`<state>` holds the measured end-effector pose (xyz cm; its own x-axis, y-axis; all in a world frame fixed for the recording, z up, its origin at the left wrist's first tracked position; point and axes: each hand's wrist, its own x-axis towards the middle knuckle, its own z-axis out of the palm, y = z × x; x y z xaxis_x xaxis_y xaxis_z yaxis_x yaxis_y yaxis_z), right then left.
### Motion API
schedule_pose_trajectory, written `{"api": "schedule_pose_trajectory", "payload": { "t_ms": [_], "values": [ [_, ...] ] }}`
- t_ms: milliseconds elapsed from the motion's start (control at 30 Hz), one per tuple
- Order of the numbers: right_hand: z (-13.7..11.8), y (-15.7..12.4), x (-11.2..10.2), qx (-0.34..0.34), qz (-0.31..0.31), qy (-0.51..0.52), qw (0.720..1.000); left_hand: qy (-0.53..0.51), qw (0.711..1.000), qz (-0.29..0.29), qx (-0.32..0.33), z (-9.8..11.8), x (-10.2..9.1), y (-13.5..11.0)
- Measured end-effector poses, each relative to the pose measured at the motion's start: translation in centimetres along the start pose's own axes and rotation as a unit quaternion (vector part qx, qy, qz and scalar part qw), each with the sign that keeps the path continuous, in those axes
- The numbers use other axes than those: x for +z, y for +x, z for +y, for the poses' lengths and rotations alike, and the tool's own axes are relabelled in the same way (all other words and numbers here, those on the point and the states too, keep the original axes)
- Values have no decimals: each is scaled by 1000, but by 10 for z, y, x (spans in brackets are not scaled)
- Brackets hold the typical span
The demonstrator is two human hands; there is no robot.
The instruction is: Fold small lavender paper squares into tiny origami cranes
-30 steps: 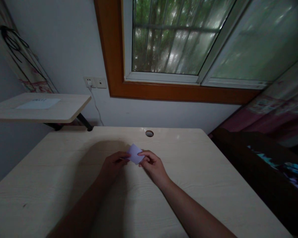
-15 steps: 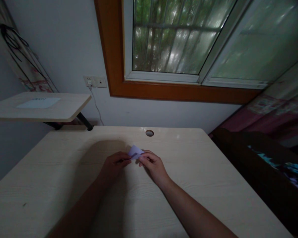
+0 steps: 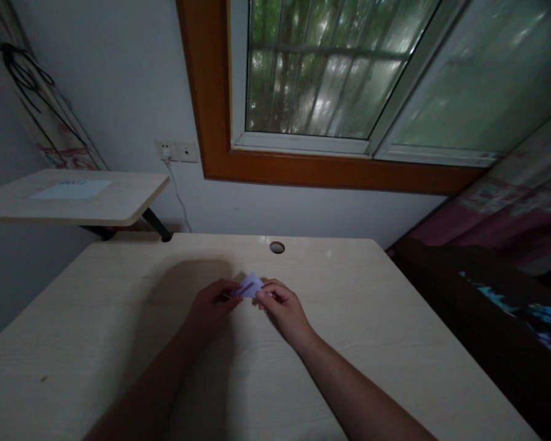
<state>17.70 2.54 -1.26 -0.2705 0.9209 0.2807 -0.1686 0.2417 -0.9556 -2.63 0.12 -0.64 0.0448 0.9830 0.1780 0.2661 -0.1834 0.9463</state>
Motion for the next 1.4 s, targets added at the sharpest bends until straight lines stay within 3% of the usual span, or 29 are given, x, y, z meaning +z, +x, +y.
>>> {"api": "schedule_pose_trajectory", "payload": {
  "t_ms": [333,533,1067,1400],
  "values": [
    [-4,-2,2,13,-22,4,1000,1,1000,-16,7,4,1,-2],
    [-1,-4,3,41,-16,19,999,-7,999,-34,-10,3,2,-1],
    [9,-3,6,31,13,73,997,-10,999,-48,-24,-3,3,-1],
    [9,-3,3,48,-12,3,999,13,998,-56,-6,1,2,-1]
  ]
}}
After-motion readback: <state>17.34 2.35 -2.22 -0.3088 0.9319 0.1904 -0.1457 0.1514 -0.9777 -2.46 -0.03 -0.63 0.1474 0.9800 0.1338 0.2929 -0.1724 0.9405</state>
